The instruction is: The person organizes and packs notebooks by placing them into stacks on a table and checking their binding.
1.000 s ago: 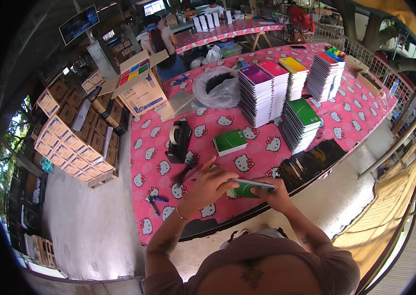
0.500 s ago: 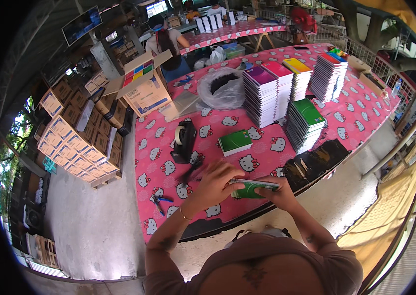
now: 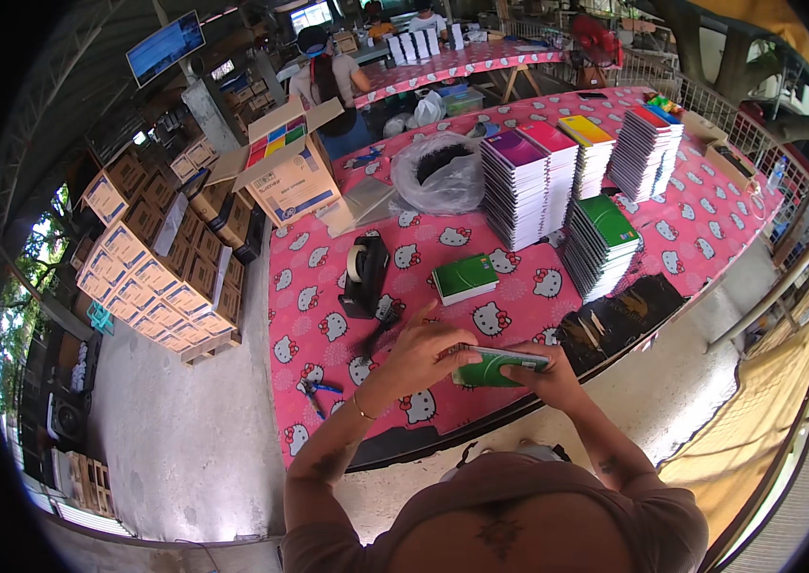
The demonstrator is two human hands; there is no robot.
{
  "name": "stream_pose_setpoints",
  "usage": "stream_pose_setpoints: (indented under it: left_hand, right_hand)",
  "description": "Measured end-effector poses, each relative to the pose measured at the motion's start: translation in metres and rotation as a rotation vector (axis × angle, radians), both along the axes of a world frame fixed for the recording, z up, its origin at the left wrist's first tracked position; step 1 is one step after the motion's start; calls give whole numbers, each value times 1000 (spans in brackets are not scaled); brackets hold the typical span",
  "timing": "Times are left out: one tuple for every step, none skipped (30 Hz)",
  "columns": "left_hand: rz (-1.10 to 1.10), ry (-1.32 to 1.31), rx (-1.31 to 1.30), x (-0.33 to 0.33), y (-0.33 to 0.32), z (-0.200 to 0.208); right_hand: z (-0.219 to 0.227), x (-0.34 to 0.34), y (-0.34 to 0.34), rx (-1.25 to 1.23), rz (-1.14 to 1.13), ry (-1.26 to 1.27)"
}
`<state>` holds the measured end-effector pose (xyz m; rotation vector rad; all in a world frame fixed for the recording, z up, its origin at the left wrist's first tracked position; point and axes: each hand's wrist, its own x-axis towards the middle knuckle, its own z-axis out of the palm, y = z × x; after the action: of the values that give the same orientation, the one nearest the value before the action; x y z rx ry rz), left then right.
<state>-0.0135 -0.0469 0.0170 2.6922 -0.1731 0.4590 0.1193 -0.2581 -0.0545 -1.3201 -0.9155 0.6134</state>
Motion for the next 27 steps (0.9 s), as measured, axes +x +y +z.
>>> stream_pose_setpoints:
  left_hand:
    - [31, -15, 77, 1, -4, 2]
    - [150, -91, 219, 3, -14, 0]
    - [268, -168, 362, 5, -29, -6]
    - [385, -242, 499, 1, -46, -16]
    - [383, -176, 550, -7, -51, -56]
    - [385, -192, 580, -13, -53, -77]
    - [385, -214, 612, -13, -56, -74]
    - [384, -236, 644, -11, -57, -72]
    - [443, -268, 612, -2, -44, -66]
    - [493, -287, 567, 15, -34, -19]
    - [554, -294, 526, 20, -30, 4]
    - [466, -248, 537, 12, -34, -12]
    - [383, -212, 550, 1, -38, -42]
    - [283, -191, 562, -5, -43, -71]
    - [220, -199, 757, -13, -50, -97]
    - [280, -280, 712, -4, -42, -82]
    - [339, -346, 654, 7, -36, -53]
    - [401, -409, 588, 17, -29, -24]
    - [491, -334, 518, 27, -27, 6]
    - [368, -303, 501, 23, -30, -5]
    - [246, -272, 482, 16, -36, -29]
    - [132, -250, 472, 8, -39, -56]
    - [138, -300, 928, -1, -34, -96]
    - [175, -332, 804, 10, -31, -81]
    - [208, -353, 668, 21, -35, -50]
    - [249, -355, 525, 28, -39, -22]
    - [324, -308, 498, 38, -36, 2]
  right_hand:
    - [0, -1, 0, 10, -38, -12]
    - [0, -3, 1, 21, -73, -18]
    - [1, -3, 4, 30, -96, 7]
    - [2, -3, 5, 32, -120, 36]
    - [3, -5, 7, 34, -137, 58]
    - [0, -6, 7, 43, -141, 54]
    - [0, -7, 9, 56, -149, 46]
    - [1, -8, 12, 68, -158, 38]
    - [4, -9, 14, 80, -131, 6]
    - [5, -10, 15, 58, -135, 42]
    - [6, -13, 16, 35, -127, 86]
    - [11, -15, 16, 14, -110, 129]
    - [21, -12, 16, 39, -125, 6]
    - [18, -10, 13, 57, -133, 39]
    - [13, -8, 15, 91, -145, 72]
    - [8, -5, 18, 124, -154, 105]
    - [2, -7, 20, 69, -119, 40]
    - [3, -10, 21, 51, -113, 57]
    - [8, -13, 19, 31, -102, 77]
    - [10, -14, 18, 11, -92, 98]
    - [4, -8, 17, 84, -122, 83]
    - [5, -9, 17, 106, -125, 98]
    - [9, -10, 20, 140, -135, 109]
    - [10, -7, 20, 173, -160, 116]
    - [-3, -7, 22, 121, -166, 57]
    - [-1, -11, 23, 124, -181, 32]
    - [4, -14, 25, 119, -195, 9]
